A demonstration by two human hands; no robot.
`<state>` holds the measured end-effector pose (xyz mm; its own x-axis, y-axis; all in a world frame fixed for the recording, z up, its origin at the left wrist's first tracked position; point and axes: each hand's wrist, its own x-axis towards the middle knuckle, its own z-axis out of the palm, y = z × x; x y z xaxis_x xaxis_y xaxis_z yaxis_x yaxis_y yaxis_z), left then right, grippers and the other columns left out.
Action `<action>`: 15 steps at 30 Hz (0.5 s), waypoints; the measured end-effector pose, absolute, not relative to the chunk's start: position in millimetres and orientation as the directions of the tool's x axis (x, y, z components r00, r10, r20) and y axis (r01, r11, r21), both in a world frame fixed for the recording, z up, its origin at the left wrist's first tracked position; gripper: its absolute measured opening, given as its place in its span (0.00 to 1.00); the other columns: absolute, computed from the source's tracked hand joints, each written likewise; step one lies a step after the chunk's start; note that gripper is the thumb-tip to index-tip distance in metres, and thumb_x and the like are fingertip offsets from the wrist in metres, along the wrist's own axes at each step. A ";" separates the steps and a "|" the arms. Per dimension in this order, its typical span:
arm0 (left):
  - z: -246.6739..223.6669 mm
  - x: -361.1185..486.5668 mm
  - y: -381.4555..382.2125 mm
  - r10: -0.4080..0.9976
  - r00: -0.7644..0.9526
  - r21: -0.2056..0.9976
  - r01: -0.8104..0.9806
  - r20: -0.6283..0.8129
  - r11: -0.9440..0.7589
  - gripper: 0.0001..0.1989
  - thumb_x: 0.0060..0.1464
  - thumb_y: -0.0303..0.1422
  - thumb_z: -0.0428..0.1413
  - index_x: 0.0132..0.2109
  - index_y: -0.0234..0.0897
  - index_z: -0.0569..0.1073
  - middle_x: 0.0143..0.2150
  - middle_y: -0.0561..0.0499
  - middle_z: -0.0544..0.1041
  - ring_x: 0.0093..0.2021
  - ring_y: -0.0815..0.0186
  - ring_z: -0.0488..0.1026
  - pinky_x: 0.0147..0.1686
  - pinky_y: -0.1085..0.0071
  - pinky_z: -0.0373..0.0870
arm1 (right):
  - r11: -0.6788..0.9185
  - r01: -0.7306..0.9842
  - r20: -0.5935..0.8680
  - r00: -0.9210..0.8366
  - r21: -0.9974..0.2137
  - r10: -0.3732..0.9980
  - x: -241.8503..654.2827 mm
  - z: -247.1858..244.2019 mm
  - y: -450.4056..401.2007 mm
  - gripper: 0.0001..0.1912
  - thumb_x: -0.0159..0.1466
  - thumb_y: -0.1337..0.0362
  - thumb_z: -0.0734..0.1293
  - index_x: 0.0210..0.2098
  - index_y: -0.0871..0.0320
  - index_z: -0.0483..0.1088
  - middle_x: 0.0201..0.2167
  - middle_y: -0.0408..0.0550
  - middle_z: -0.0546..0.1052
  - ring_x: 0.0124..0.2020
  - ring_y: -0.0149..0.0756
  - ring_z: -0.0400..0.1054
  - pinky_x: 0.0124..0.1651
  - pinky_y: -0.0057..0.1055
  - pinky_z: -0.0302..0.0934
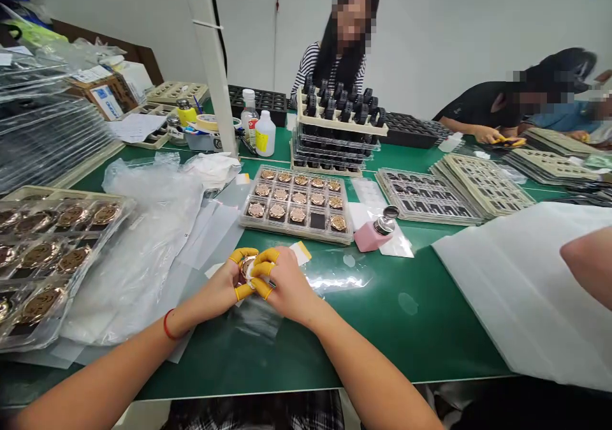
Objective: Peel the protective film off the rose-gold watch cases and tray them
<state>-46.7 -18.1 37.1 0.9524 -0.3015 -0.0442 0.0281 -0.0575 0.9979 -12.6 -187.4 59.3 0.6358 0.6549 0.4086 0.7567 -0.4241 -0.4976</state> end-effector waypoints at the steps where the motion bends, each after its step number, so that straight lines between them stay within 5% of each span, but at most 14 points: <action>1: 38.2 -47.5 -18.4 -0.323 0.946 0.997 -0.001 -0.026 -0.083 0.21 0.50 0.31 0.56 0.51 0.39 0.60 0.45 0.49 0.68 0.40 0.65 0.69 0.39 0.69 0.69 | -0.401 0.785 0.436 0.604 -0.473 0.667 -14.6 56.2 -184.3 0.04 0.61 0.67 0.63 0.33 0.55 0.69 0.35 0.46 0.72 0.37 0.35 0.60 0.44 0.36 0.53; 6: 41.0 -50.1 -18.2 -0.389 0.918 0.995 0.096 -0.077 0.029 0.21 0.50 0.29 0.56 0.51 0.39 0.61 0.44 0.49 0.70 0.40 0.65 0.71 0.39 0.69 0.69 | -0.428 0.784 0.517 0.620 -0.450 0.590 -11.5 48.9 -181.9 0.06 0.63 0.67 0.61 0.34 0.55 0.70 0.31 0.46 0.71 0.34 0.35 0.58 0.40 0.36 0.51; 11: 44.8 -46.3 -17.0 -0.391 0.918 0.997 0.079 -0.073 -0.001 0.22 0.48 0.30 0.57 0.51 0.38 0.63 0.45 0.47 0.72 0.41 0.64 0.71 0.41 0.68 0.70 | -0.375 0.854 0.496 0.516 -0.361 0.698 -14.5 49.0 -181.4 0.06 0.61 0.69 0.61 0.33 0.55 0.70 0.30 0.46 0.72 0.34 0.35 0.57 0.40 0.36 0.51; 15: 47.0 -47.8 -22.1 -0.353 0.926 0.989 0.147 -0.136 0.003 0.22 0.47 0.34 0.59 0.50 0.38 0.64 0.45 0.47 0.73 0.40 0.63 0.73 0.39 0.68 0.72 | -0.506 0.779 0.541 0.623 -0.370 0.564 -5.8 44.2 -182.8 0.07 0.61 0.67 0.60 0.33 0.57 0.69 0.31 0.48 0.73 0.34 0.36 0.59 0.40 0.35 0.52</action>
